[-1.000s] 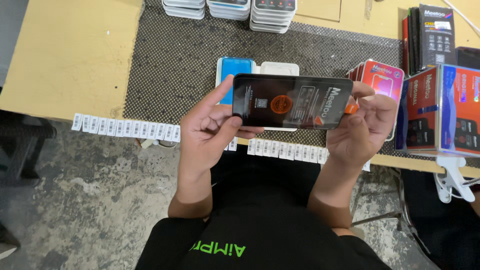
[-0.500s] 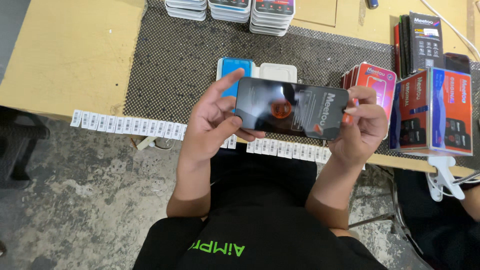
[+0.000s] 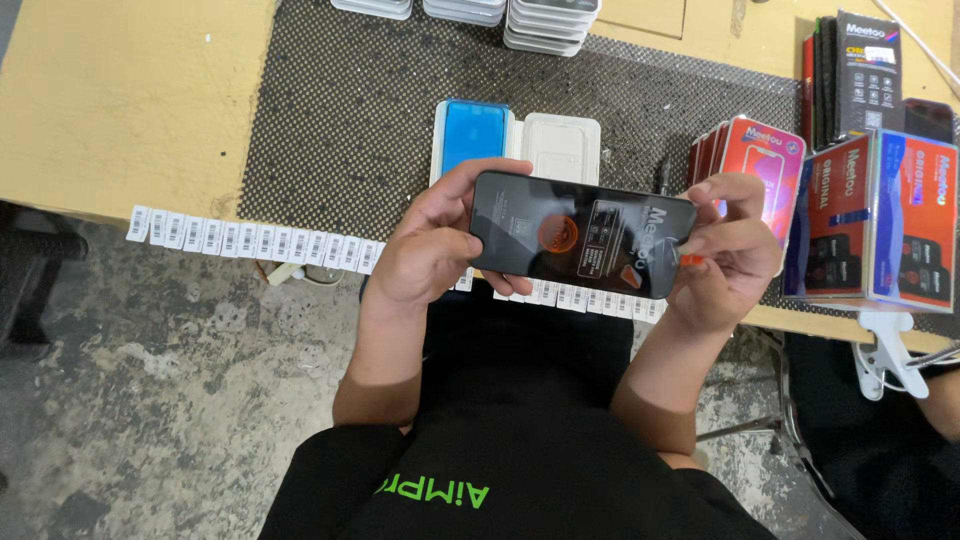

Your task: The person peels protective films from a phone screen component, aligns it with a frame, and uses a pen to mark the interior components during the assembly process.

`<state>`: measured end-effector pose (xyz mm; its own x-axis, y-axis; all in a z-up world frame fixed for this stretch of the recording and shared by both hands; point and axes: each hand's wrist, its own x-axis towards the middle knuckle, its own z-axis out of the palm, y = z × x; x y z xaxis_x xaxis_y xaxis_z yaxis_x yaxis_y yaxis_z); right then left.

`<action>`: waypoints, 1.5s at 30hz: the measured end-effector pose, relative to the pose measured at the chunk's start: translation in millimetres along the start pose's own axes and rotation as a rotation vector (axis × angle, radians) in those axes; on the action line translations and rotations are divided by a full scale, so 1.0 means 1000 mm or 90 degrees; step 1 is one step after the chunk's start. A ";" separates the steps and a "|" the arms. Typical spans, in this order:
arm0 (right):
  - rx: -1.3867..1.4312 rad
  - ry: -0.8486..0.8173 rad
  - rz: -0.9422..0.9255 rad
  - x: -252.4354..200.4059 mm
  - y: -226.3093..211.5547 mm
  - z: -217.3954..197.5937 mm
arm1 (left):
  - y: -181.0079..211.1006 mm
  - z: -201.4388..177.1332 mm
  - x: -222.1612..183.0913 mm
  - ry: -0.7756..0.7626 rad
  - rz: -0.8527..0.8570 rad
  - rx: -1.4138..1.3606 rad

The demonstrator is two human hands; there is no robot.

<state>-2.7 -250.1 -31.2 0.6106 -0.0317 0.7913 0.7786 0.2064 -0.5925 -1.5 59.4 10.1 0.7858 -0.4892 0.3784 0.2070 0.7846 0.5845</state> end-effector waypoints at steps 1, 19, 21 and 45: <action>0.000 0.001 0.003 -0.002 0.002 -0.002 | 0.000 0.001 0.000 0.003 -0.002 -0.001; -0.116 0.125 0.065 0.007 0.006 0.022 | 0.008 0.002 0.008 0.162 -0.115 0.332; -0.091 0.123 0.076 0.007 0.006 0.022 | 0.006 0.001 0.008 0.159 -0.104 0.349; -0.074 0.207 0.092 0.010 -0.011 0.035 | 0.000 0.016 0.002 0.121 0.017 0.273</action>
<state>-10.4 -217.9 -11.9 0.7153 -0.3232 0.6197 0.6805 0.1200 -0.7229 -9.3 52.4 22.6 0.8890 -0.3607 0.2820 -0.0429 0.5476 0.8356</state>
